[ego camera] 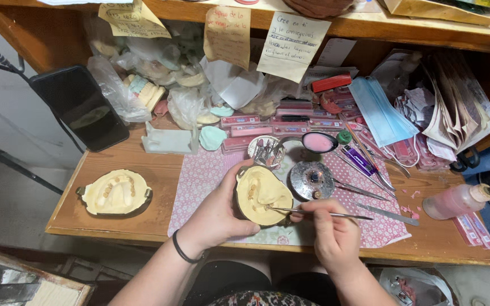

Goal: The person holds a denture mold and uses a fine metal tool to scrape and shape the inner surface. They repeatedly dip the tool into a small container and continue working on the mold throughout the clip.

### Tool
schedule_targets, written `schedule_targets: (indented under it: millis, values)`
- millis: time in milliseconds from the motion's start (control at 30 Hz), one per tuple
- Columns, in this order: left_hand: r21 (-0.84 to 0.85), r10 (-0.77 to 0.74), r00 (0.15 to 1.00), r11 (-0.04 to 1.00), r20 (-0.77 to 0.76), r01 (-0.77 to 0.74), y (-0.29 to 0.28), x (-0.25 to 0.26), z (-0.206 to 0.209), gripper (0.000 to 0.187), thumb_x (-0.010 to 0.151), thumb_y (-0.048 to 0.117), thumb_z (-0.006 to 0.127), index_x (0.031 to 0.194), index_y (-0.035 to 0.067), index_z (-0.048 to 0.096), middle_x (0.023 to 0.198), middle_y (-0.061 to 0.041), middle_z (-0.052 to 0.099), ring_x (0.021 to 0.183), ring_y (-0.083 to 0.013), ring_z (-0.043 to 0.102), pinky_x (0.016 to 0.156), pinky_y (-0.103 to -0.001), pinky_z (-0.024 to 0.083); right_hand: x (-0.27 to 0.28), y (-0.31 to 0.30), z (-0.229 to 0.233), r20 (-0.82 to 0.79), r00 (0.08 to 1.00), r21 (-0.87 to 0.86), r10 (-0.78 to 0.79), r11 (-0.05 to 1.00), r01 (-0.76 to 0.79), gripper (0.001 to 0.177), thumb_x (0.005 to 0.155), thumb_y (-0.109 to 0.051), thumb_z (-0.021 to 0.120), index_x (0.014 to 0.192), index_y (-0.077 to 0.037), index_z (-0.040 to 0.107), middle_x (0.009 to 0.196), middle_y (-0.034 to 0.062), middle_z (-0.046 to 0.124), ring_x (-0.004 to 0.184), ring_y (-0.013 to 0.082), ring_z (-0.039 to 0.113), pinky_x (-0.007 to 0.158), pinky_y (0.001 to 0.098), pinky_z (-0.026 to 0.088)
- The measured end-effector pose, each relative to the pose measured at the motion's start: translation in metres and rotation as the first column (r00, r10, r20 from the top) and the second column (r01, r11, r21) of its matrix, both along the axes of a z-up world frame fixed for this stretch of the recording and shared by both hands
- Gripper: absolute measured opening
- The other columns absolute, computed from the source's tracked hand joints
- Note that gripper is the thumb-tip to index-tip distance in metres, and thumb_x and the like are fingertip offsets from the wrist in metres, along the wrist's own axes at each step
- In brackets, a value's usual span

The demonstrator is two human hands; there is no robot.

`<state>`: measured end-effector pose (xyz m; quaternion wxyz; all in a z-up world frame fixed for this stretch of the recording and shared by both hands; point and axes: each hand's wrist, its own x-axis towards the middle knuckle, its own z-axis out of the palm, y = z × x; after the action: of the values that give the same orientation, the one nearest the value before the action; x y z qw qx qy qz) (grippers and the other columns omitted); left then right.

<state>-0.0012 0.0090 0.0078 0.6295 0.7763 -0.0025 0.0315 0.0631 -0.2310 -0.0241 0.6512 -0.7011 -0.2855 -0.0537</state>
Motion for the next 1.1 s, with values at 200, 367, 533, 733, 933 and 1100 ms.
schedule_targets:
  millis: [200,367,533,733,933,1100]
  values:
    - [-0.002,-0.019,0.999,1.000,0.046,0.019,0.002,0.000,-0.006,0.112,0.060,0.016,0.086,0.157,0.020,0.030,0.151,-0.008,0.055,0.138,-0.0217,0.054,0.116,-0.032,0.036,0.004,-0.010,-0.030,-0.287,0.958,0.183,0.015,0.982,0.040,0.027,0.110,-0.023,0.045,0.105,0.001,0.059,0.102,0.0241,0.075,0.076,0.0342,0.084,0.071,0.0345,0.068]
    - [0.006,-0.014,1.000,1.000,-0.002,0.014,0.000,-0.002,-0.002,0.112,0.060,0.016,0.084,0.157,0.022,0.029,0.152,-0.007,0.055,0.138,-0.0227,0.055,0.115,-0.033,0.038,0.003,-0.010,-0.033,-0.264,0.963,0.206,0.054,0.979,0.002,0.026,0.109,-0.023,0.046,0.107,0.000,0.057,0.103,0.0253,0.073,0.078,0.0350,0.083,0.074,0.0364,0.069]
    - [0.052,0.001,1.000,0.999,-0.015,0.000,0.002,-0.001,-0.003,0.113,0.059,0.023,0.085,0.157,0.024,0.030,0.151,-0.005,0.057,0.136,-0.0213,0.057,0.112,-0.032,0.041,0.005,-0.008,-0.033,-0.255,0.965,0.204,0.055,0.979,-0.001,0.024,0.109,-0.022,0.047,0.107,0.000,0.057,0.103,0.0241,0.074,0.078,0.0339,0.083,0.074,0.0362,0.069]
    - [0.044,0.004,0.999,0.999,0.035,-0.005,0.003,0.000,-0.005,0.112,0.058,0.019,0.085,0.157,0.020,0.031,0.153,-0.006,0.053,0.139,-0.0206,0.053,0.115,-0.032,0.037,0.006,-0.007,-0.027,-0.255,0.966,0.169,0.049,0.986,-0.005,0.024,0.109,-0.022,0.045,0.104,-0.002,0.057,0.101,0.0237,0.075,0.077,0.0344,0.084,0.073,0.0360,0.068]
    - [0.025,-0.012,0.999,1.000,0.030,0.011,0.001,-0.002,0.000,0.109,0.059,0.014,0.083,0.155,0.020,0.032,0.151,-0.008,0.055,0.138,-0.0232,0.055,0.115,-0.033,0.039,0.005,-0.005,-0.013,-0.235,0.972,0.085,0.024,0.996,-0.004,0.025,0.109,-0.021,0.044,0.103,-0.002,0.058,0.098,0.0212,0.076,0.077,0.0325,0.085,0.072,0.0338,0.069]
    - [0.057,-0.016,1.000,0.998,0.023,0.014,0.001,-0.002,0.001,0.109,0.058,0.017,0.083,0.155,0.021,0.032,0.152,-0.007,0.056,0.137,-0.0229,0.057,0.113,-0.032,0.040,0.007,0.004,0.025,-0.140,0.981,-0.315,-0.135,0.945,0.085,0.027,0.104,-0.024,0.048,0.093,-0.009,0.067,0.071,0.0059,0.084,0.073,0.0144,0.086,0.075,0.0269,0.064]
